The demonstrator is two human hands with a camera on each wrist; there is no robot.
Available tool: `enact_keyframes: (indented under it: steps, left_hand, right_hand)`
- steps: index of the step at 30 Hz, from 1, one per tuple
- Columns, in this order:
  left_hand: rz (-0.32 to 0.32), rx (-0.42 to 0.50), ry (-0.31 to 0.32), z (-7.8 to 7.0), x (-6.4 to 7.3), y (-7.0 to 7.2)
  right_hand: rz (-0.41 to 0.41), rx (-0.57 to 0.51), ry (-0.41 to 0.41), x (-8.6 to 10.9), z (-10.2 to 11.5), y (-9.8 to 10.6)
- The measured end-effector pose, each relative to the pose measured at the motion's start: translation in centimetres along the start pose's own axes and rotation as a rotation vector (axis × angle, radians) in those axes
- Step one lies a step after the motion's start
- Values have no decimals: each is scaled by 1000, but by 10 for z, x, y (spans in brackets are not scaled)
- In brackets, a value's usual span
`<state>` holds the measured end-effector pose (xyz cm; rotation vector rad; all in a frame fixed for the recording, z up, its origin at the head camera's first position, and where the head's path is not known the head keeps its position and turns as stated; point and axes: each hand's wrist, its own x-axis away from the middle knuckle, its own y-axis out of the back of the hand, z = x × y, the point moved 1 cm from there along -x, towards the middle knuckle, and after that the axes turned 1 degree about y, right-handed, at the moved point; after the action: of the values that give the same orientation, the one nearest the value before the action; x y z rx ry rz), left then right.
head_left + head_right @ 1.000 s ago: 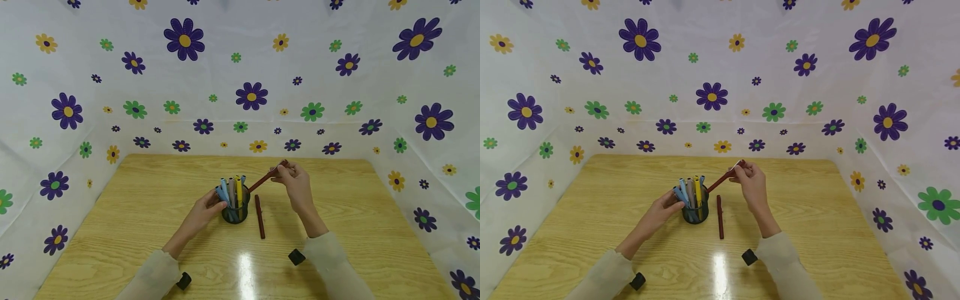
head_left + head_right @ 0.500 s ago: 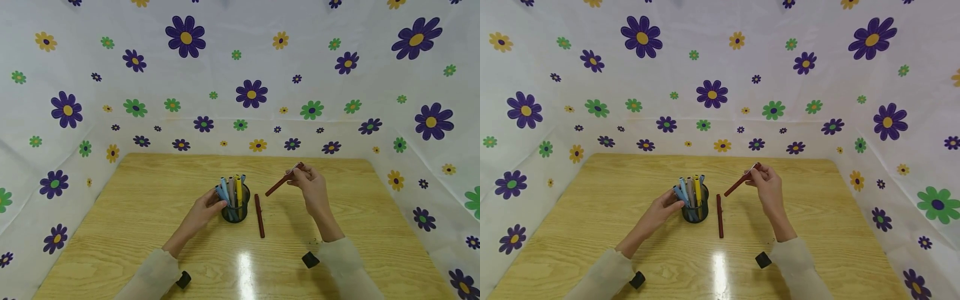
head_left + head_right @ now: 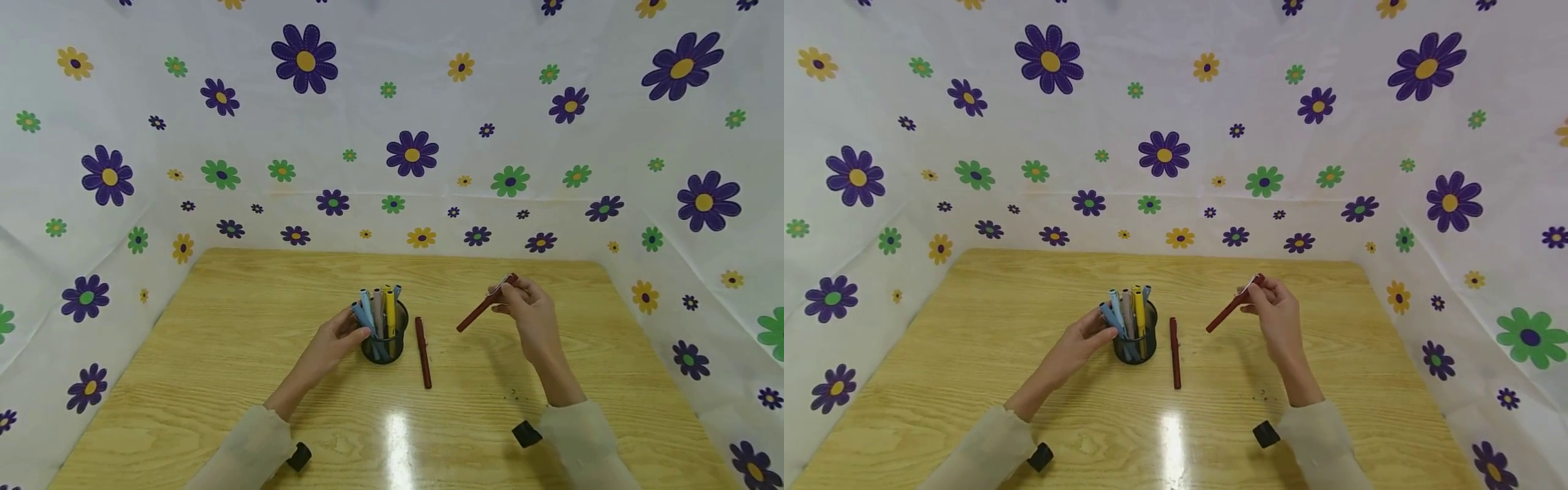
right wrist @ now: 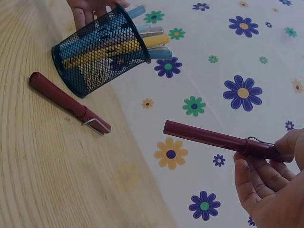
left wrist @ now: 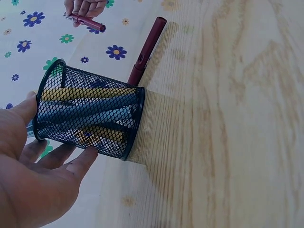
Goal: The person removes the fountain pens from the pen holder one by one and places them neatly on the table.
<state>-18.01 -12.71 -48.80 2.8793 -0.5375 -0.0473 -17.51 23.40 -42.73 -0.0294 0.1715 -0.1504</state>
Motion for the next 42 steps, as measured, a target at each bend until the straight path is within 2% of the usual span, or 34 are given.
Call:
enact_keyframes:
  steps: [8,17,24,42]
  left_hand:
    - [-16,-7,37,0,0,1]
    - [2,6,24,0,-1,4]
    - [10,22,19,-3,-1,4]
    - [7,41,36,-3,-2,6]
  right_hand:
    - [-4,-6,-21,4,-8,7]
    - [3,44,-31,5,-11,8]
    - [4,74,-70,3,-15,3]
    - [74,124,-124,-1,-27,-8]
